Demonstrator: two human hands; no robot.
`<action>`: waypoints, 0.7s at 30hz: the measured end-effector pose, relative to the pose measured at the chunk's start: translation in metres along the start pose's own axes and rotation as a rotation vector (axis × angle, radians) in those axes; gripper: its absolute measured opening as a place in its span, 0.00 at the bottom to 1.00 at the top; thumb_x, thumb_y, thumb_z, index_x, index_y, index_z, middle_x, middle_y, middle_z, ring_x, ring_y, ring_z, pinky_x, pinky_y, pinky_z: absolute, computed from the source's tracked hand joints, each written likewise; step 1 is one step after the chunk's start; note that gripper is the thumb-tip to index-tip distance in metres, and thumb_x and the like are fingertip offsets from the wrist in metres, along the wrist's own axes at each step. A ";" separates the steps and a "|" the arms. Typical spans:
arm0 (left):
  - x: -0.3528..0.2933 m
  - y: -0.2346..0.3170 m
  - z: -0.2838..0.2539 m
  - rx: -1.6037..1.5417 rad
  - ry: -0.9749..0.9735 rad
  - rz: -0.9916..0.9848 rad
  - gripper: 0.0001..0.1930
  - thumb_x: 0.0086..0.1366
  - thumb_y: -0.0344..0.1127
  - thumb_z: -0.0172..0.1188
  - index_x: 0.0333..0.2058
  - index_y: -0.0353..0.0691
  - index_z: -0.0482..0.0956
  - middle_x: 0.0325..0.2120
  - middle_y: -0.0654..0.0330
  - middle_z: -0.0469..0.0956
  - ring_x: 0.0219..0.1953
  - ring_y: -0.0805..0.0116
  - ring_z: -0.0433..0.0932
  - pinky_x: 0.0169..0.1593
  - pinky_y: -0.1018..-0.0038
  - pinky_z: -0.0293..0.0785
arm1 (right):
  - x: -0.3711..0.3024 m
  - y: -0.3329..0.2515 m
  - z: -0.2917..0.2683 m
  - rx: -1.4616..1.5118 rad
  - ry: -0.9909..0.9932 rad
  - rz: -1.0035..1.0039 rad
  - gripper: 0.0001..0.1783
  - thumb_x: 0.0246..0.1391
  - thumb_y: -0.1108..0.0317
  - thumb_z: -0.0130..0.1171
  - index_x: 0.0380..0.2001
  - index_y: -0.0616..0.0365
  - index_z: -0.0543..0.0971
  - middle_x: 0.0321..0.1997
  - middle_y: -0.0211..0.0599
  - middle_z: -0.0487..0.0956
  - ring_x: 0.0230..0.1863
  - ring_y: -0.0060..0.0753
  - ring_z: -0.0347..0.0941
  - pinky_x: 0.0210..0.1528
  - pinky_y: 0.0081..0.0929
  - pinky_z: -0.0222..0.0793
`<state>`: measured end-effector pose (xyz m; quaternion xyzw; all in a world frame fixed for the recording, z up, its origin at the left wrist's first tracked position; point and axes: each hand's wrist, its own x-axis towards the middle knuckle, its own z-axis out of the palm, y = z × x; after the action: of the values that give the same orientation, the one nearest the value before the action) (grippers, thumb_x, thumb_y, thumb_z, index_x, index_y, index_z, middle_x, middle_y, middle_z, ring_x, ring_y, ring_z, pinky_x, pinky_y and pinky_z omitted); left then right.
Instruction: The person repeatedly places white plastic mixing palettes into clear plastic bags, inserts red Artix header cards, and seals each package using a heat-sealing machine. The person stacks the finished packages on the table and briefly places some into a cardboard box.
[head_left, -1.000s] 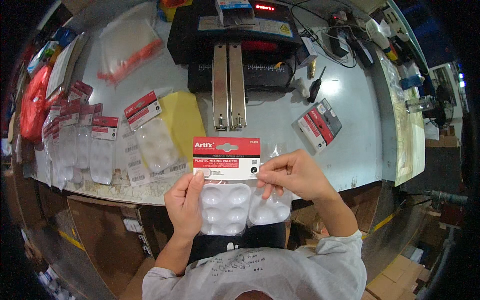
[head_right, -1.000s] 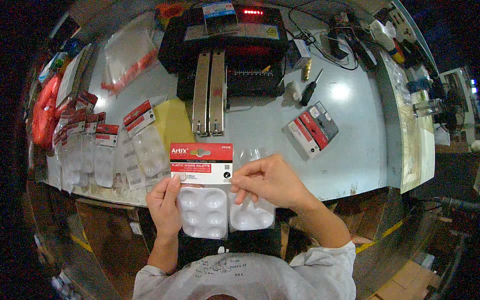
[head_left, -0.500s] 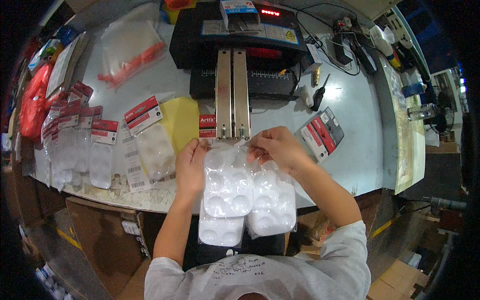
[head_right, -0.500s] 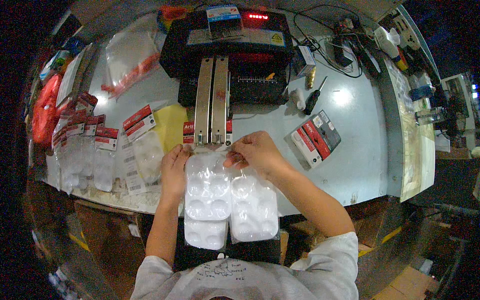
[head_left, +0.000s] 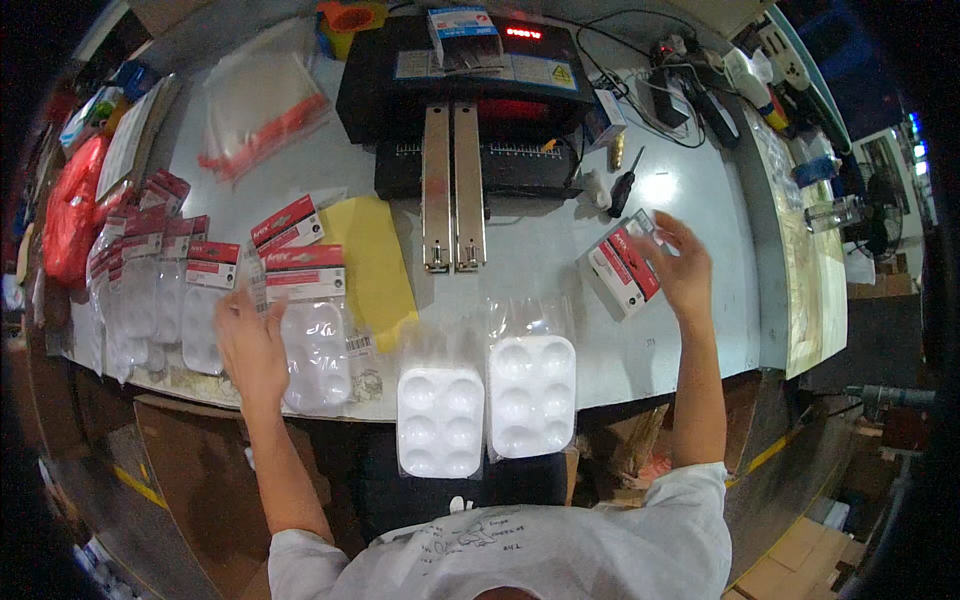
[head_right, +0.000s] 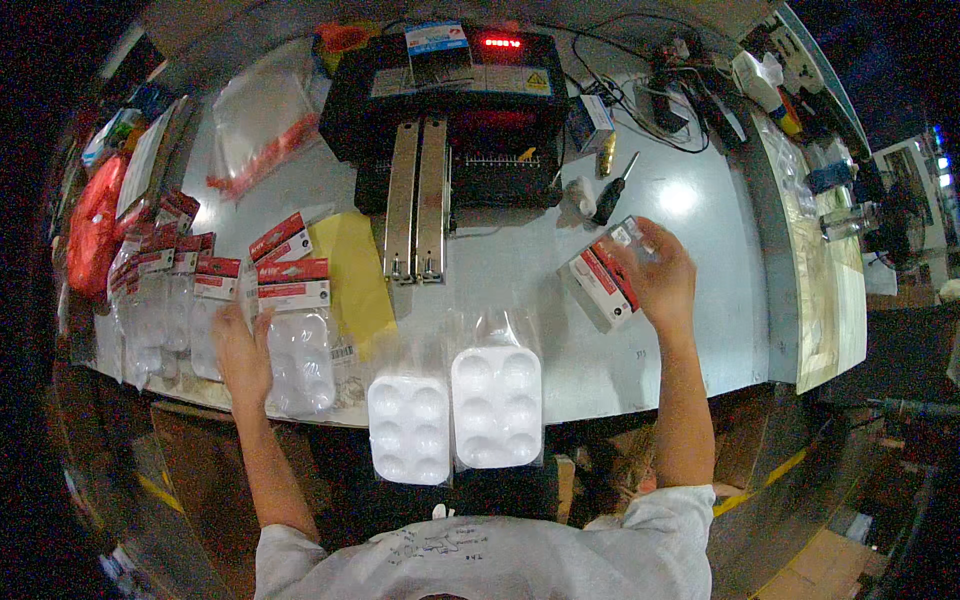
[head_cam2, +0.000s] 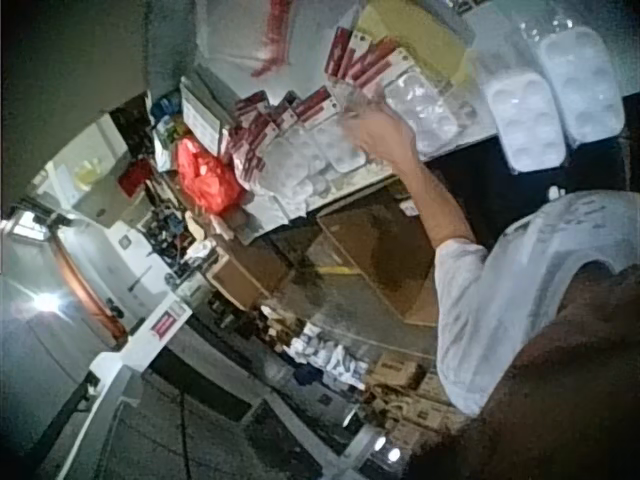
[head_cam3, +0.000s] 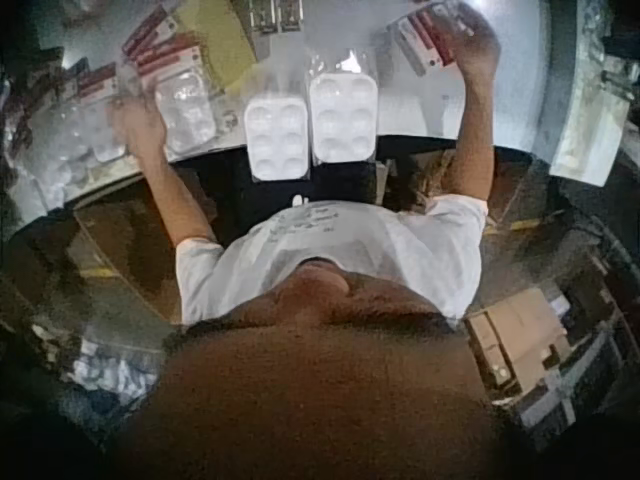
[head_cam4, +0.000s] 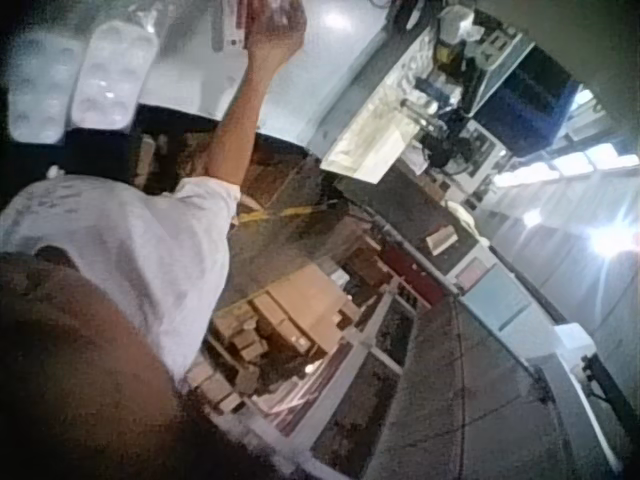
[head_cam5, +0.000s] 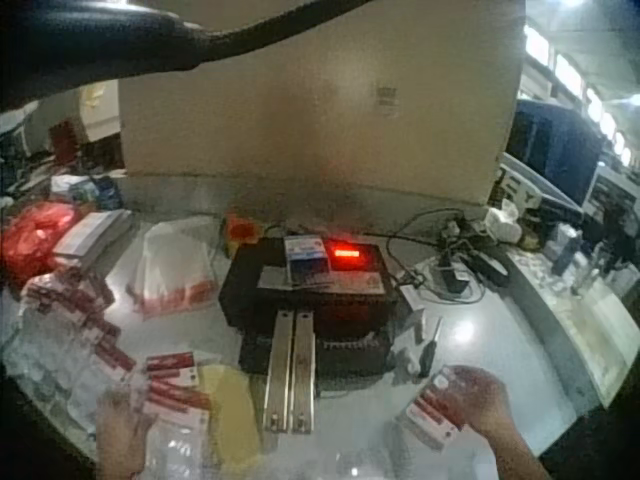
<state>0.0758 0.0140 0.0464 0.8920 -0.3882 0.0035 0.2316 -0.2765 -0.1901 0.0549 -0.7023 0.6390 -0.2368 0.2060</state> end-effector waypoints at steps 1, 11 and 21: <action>-0.007 0.008 -0.005 0.266 0.181 0.035 0.15 0.55 0.41 0.59 0.36 0.36 0.76 0.38 0.49 0.70 0.42 0.52 0.69 0.46 0.63 0.65 | 0.001 0.022 0.009 -0.130 -0.026 -0.128 0.43 0.36 0.49 0.68 0.52 0.66 0.67 0.50 0.50 0.73 0.49 0.44 0.71 0.46 0.40 0.67; -0.075 0.104 0.049 -0.528 -0.299 0.409 0.08 0.53 0.34 0.60 0.27 0.38 0.71 0.37 0.51 0.69 0.39 0.56 0.67 0.43 0.65 0.63 | 0.002 0.083 0.029 -0.270 -0.041 -0.113 0.50 0.25 0.40 0.70 0.50 0.63 0.70 0.49 0.47 0.74 0.46 0.44 0.72 0.52 0.41 0.61; -0.085 0.089 -0.010 -1.327 -0.827 -0.121 0.08 0.67 0.30 0.45 0.40 0.32 0.63 0.36 0.51 0.79 0.37 0.73 0.76 0.40 0.82 0.69 | -0.063 -0.080 -0.037 0.473 -0.671 -0.386 0.21 0.43 0.70 0.65 0.42 0.65 0.72 0.32 0.28 0.75 0.30 0.14 0.68 0.32 0.15 0.65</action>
<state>-0.0436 0.0243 0.0762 0.5158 -0.3145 -0.5742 0.5526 -0.2388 -0.1190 0.1275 -0.7801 0.3225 -0.1698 0.5086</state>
